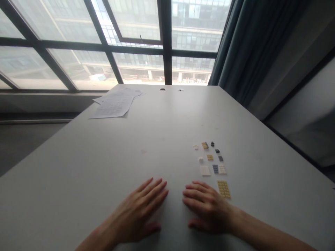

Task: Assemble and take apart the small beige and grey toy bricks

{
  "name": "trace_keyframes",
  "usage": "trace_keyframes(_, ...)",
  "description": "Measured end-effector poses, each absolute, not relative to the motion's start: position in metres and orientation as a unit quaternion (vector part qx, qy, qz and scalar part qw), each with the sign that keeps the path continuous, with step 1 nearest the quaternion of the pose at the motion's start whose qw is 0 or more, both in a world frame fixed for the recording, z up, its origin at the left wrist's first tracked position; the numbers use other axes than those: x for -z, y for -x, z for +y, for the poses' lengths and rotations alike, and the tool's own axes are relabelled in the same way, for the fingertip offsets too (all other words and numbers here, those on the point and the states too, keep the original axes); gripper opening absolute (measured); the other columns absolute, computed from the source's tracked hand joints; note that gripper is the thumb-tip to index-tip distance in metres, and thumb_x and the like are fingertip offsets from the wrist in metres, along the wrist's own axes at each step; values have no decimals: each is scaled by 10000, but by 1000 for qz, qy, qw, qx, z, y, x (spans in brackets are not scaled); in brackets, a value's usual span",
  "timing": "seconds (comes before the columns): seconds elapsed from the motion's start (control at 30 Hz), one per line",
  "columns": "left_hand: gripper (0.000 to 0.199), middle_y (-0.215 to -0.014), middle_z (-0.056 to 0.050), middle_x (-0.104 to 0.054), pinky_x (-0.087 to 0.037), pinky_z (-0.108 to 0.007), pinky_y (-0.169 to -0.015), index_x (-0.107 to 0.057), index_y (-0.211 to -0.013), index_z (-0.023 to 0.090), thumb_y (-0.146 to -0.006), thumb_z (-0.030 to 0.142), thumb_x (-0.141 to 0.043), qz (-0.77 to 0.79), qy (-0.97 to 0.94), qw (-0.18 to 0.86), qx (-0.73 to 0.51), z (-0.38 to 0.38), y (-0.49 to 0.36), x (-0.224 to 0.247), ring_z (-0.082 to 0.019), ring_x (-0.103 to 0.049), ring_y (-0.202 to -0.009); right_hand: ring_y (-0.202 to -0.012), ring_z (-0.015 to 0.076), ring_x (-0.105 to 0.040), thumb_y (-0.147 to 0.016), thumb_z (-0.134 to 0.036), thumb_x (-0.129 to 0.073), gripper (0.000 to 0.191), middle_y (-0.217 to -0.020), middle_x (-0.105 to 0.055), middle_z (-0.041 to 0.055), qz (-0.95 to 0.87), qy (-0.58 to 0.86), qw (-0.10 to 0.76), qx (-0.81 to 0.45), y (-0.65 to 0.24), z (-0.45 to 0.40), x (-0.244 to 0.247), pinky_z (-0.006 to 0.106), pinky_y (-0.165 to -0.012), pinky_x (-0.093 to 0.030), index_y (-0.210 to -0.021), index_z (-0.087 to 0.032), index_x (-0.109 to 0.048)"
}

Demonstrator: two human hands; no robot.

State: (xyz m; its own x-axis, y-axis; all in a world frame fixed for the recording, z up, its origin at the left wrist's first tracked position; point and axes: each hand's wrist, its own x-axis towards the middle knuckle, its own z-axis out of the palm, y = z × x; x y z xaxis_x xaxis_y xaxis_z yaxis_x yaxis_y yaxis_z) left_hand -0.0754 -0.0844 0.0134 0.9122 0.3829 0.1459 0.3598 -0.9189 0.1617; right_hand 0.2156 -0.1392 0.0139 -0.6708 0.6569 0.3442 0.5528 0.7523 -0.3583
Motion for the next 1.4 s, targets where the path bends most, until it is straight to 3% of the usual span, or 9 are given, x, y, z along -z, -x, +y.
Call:
trace_keyframes(0.07, 483, -1197, -64, -649, -371, -405, -1102, -432, -1365, 243, -889, 246, -512, 150, -975, 7, -161, -90, 69, -10, -232, -567, -1169, -894, 211, -632, -872, -308, -520, 169, -892, -691, 74, -860, 376, 338, -71, -216, -143, -11, 396, -895, -455, -958, -194, -611)
trace_keyframes(0.13, 391, -1099, -57, -690, -425, -364, -1062, -523, -1270, 221, -882, 177, -493, 118, -976, -13, -182, -91, 55, -11, -210, -611, -1095, -925, 230, -610, -853, -287, -549, 145, -927, -664, 91, -813, 444, 376, -17, -222, -148, -9, 407, -871, -458, -956, -194, -593)
trace_keyframes(0.23, 443, -1283, -101, -588, -378, -459, -1082, -487, -1302, 184, -884, 327, -512, 119, -982, 1, -147, -80, 22, -15, -281, -490, -1245, -1248, 370, -411, -794, -503, -608, 638, -1288, -512, 211, -780, 545, 299, 70, -240, -156, -2, 550, -995, -344, -1281, -120, -456)
trace_keyframes(0.3, 688, -1433, -141, -426, -290, -530, -1110, -382, -1386, 148, -835, 535, -525, 135, -984, 26, -112, -64, -8, -18, -338, -338, -1347, -1350, 417, -248, -771, -615, -565, 905, -1428, -360, 249, -775, 584, 221, 101, -254, -160, 5, 618, -1045, -239, -1426, -68, -262)
trace_keyframes(0.4, 944, -1522, -158, -246, -145, -550, -1147, -258, -1445, 112, -737, 650, -575, 155, -981, 52, -102, -35, -59, -17, -358, -156, -1412, -1392, 408, -151, -774, -665, -513, 1017, -1496, -236, 258, -765, 617, 152, 105, -271, -156, 18, 618, -1076, -177, -1471, -41, -115)
trace_keyframes(0.57, 996, -1530, -145, -232, -21, -549, -1149, -236, -1454, 119, -724, 749, -485, 107, -987, 65, -100, 13, -125, -9, -353, -107, -1421, -1402, 416, -98, -693, -782, -488, 1165, -1517, -167, 267, -744, 643, 140, 115, -297, -110, 31, 647, -1068, -128, -1480, -38, -58)
trace_keyframes(0.7, 867, -1517, -133, -276, -100, -615, -1108, -280, -1442, 175, -780, 709, -447, 156, -982, 69, -86, 41, -139, -4, -393, -213, -1383, -1409, 392, -110, -675, -805, -477, 1172, -1523, -176, 246, -739, 663, 101, 59, -316, -59, 29, 606, -1085, -145, -1491, -74, -62)
trace_keyframes(1.1, 469, -1420, -100, -445, -298, -422, -1123, -413, -1355, 196, -914, 352, -455, 301, -941, 72, -140, 42, -10, 0, -230, -374, -1334, -1401, 307, -232, -770, -760, -415, 956, -1501, -292, 192, -869, 477, 104, -77, -211, 35, 5, 470, -1143, -174, -1442, -88, -310)
trace_keyframes(1.4, 711, -1523, -143, -249, -253, -505, -1122, -191, -1477, 171, -899, 513, -427, 467, -874, 19, -131, 7, 119, 12, -307, -227, -1403, -1404, 283, -229, -851, -667, -397, 861, -1507, -285, 181, -896, 358, 185, -188, -67, 56, 0, 473, -1141, -169, -1472, -104, -200)
